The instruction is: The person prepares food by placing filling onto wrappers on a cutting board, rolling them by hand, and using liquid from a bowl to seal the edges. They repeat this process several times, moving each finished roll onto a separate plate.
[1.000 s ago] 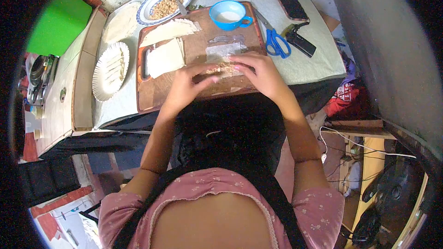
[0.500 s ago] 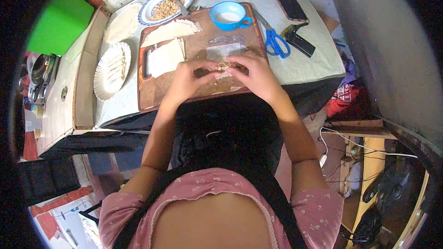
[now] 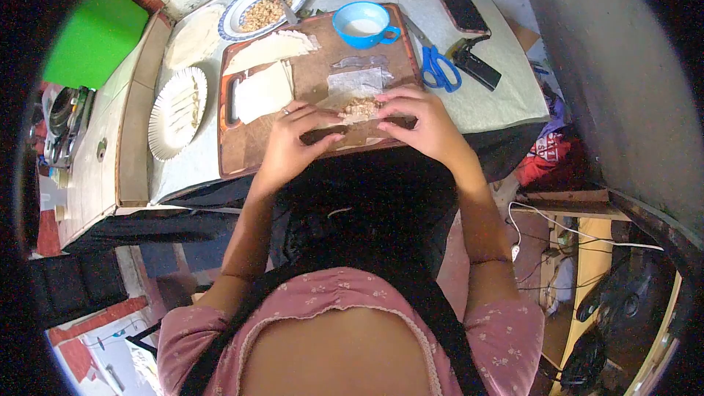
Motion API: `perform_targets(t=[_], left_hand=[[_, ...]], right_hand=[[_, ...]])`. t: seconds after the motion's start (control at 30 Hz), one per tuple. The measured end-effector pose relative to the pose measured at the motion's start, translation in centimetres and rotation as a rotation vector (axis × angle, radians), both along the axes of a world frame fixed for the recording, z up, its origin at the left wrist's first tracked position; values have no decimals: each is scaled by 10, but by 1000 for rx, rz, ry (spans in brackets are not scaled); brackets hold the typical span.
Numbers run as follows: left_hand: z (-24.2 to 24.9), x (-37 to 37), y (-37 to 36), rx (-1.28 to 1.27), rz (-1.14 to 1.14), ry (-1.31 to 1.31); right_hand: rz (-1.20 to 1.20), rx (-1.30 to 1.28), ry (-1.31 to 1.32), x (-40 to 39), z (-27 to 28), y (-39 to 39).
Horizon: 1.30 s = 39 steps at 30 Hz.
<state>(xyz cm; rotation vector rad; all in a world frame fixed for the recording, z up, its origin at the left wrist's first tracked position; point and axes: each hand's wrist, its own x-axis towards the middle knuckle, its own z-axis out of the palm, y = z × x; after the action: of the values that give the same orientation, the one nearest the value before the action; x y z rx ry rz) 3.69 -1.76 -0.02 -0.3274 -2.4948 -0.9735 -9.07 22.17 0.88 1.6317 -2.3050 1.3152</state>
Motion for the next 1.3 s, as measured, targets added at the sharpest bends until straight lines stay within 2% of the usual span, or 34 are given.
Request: perform_targets(t=[0.07, 0.17, 0.37, 0.57, 0.67, 0.73, 1.03, 1.13, 1.23, 1.3], left_hand=[[-2, 2, 3, -32, 11, 8], [-4, 2, 8, -75, 43, 20], [-2, 2, 12, -149, 87, 57], [-5, 2, 15, -161, 108, 62], [-5, -3, 12, -84, 126, 82], [3, -10, 11, -50, 190, 130], [-4, -14, 0, 154, 148, -35], [2, -9, -1, 109, 139, -83], [4, -3, 1, -32, 188, 64], [12, 3, -3, -101, 200, 0]], right_hand=[[9, 13, -20, 0, -2, 2], [-78, -16, -354, 3, -2, -1], [-98, -385, -693, 2, -14, -14], [-120, -296, -491, -1, -22, -22], [-155, -188, -556, 1, -16, -23], [-210, -185, -491, -1, -21, -25], [-208, -144, -408, -4, -18, -19], [-186, -101, -358, -3, -11, -17], [-152, -91, -350, 2, -5, -19], [-135, -92, -345, 6, -3, -20]])
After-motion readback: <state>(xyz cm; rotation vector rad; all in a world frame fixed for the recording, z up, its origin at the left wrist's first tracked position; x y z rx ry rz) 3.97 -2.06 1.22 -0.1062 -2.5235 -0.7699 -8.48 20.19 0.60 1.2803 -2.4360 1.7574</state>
